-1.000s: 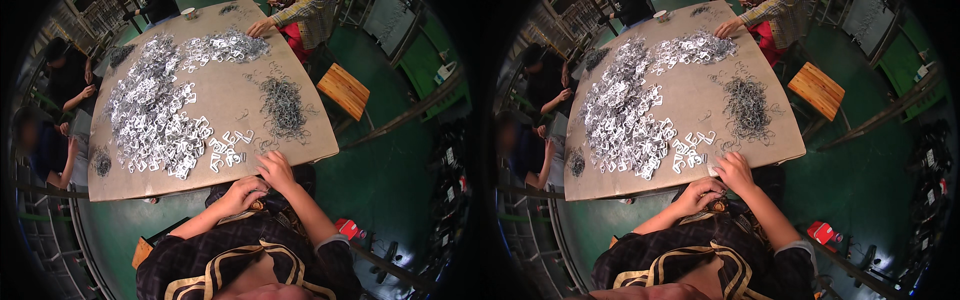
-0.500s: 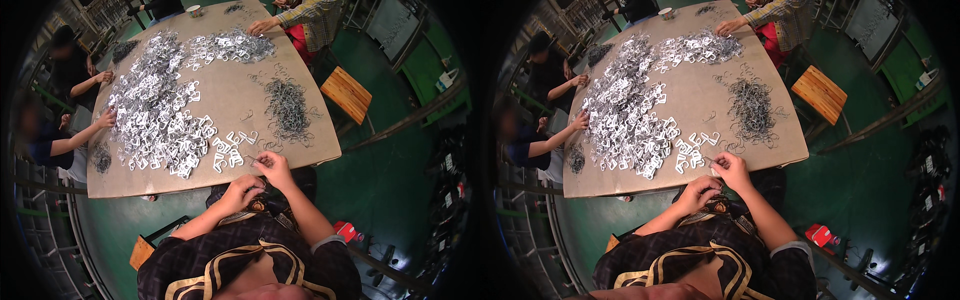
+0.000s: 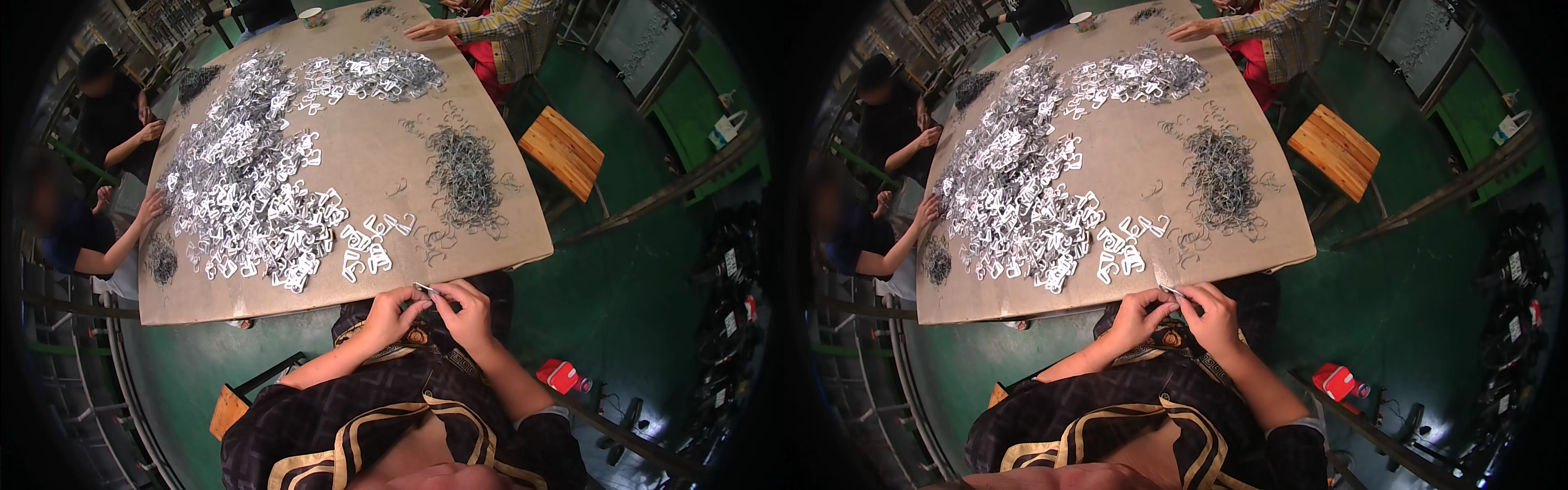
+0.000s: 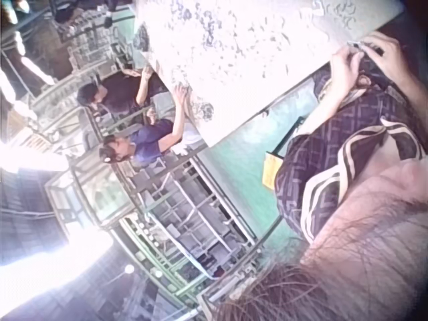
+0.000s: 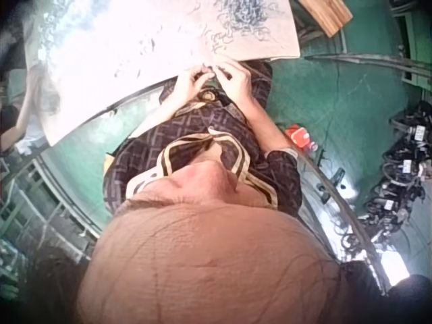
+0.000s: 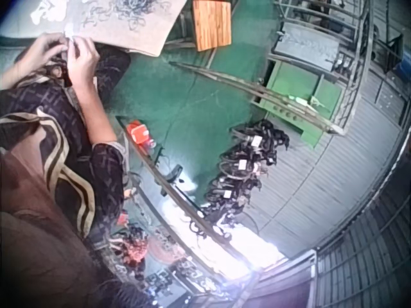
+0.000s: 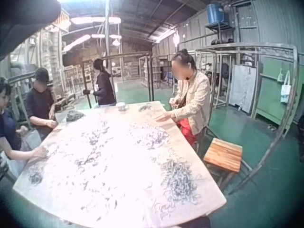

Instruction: The person sits at a table and repeatedly picks up small metal hooks and wire loops, then attaches the loops to the hooks by hand. The person occasionally hangs the assembled pieces on a nearby metal rack. Other people at the table perform the same task.

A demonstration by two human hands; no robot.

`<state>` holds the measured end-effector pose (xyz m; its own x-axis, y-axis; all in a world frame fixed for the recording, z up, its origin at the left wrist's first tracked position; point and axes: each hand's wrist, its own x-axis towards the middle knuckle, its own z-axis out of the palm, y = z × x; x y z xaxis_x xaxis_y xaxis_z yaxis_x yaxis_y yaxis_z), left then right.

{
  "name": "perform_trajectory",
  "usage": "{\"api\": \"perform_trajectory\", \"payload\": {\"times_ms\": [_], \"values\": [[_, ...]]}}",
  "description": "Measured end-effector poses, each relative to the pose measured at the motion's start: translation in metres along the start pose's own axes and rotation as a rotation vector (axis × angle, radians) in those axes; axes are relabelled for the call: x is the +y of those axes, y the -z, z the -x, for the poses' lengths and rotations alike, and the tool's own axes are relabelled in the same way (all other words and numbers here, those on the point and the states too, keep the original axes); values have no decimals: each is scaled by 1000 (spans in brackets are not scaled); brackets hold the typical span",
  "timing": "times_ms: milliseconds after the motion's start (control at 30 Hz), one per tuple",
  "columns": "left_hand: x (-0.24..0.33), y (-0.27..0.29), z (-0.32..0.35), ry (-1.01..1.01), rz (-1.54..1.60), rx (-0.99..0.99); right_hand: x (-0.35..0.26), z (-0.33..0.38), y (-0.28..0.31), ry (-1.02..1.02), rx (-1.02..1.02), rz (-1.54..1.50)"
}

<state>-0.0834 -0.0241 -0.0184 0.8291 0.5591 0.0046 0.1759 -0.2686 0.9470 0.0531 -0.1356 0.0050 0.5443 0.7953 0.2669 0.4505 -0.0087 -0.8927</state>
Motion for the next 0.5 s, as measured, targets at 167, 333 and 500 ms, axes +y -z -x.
{"api": "perform_trajectory", "payload": {"times_ms": [167, 333, 500], "values": [[12, 18, -11, 25, 25, -141, -2, 4, 2, 91, 46, 79], [-6, 53, -73, -86, -361, 143, 3, 7, 6, 78, 69, 89], [-49, 65, -164, -295, -985, 347, -1, 7, 7, 96, 39, 86]]}}
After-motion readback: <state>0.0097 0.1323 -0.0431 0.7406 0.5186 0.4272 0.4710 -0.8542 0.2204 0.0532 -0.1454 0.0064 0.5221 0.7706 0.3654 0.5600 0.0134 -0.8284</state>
